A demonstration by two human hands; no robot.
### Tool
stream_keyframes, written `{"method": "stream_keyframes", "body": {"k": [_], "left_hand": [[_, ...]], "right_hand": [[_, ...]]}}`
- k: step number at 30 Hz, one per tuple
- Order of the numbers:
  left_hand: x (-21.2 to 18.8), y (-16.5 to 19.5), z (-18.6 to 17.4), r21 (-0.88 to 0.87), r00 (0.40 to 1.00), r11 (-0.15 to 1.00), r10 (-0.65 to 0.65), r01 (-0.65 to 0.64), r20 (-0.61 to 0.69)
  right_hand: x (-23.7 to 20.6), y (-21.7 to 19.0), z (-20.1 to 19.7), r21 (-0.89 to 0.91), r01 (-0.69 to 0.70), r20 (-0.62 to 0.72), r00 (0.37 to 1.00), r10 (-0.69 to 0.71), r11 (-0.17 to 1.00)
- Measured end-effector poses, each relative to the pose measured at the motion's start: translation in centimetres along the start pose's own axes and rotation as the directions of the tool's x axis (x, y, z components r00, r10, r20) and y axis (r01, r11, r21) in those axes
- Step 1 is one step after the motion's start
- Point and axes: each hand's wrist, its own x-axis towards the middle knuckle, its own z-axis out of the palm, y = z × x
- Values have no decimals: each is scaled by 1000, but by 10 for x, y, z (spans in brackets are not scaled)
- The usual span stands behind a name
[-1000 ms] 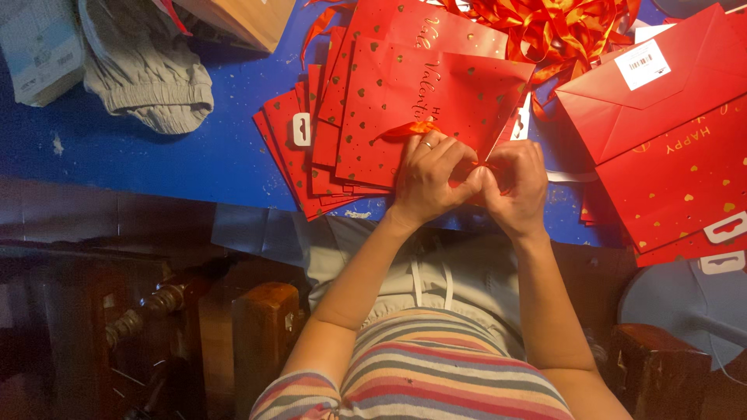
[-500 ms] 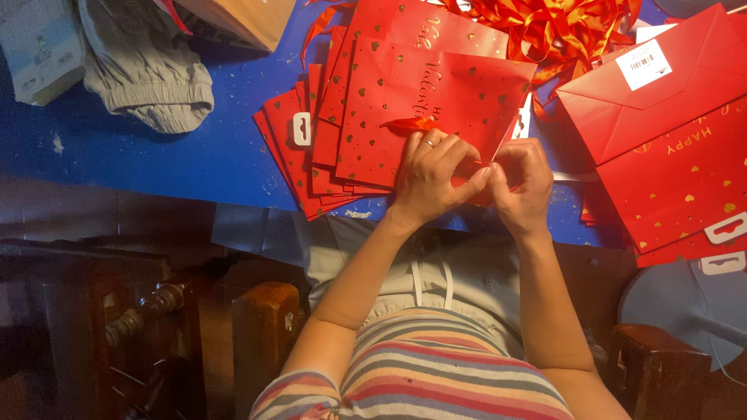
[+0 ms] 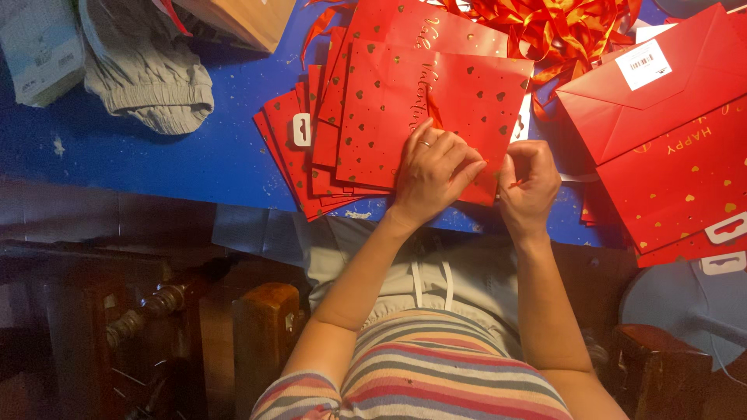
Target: The person ties orange ribbons around the handles of red Valentine's Day gift bags. They repeatedly thread the ribbon through the handle holes and tie knots to secure them.
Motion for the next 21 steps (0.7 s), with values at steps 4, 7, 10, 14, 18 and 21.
{"method": "stream_keyframes", "body": {"k": [4, 7, 10, 14, 18, 21], "left_hand": [[-1, -2, 0, -102, 999, 994, -32, 29, -30], [-1, -2, 1, -163, 997, 986, -32, 20, -73], [-2, -3, 2, -152, 997, 988, -19, 8, -70], [-3, -3, 2, -124, 999, 992, -15, 9, -48], [-3, -3, 1, -88, 1000, 996, -8, 6, -22], [-4, -3, 1, -63, 999, 998, 24, -26, -29]], "right_hand": [[5, -8, -5, -82, 233, 106, 969, -224, 969], [7, -11, -7, -114, 384, 166, 917, -363, 916], [6, -9, -5, -119, 327, 142, 940, -310, 937], [0, -4, 0, -74, 165, 14, 986, -164, 983], [-1, -1, 1, -21, 17, -27, 999, -18, 1000], [0, 3, -2, -127, 183, 11, 983, -183, 975]]}}
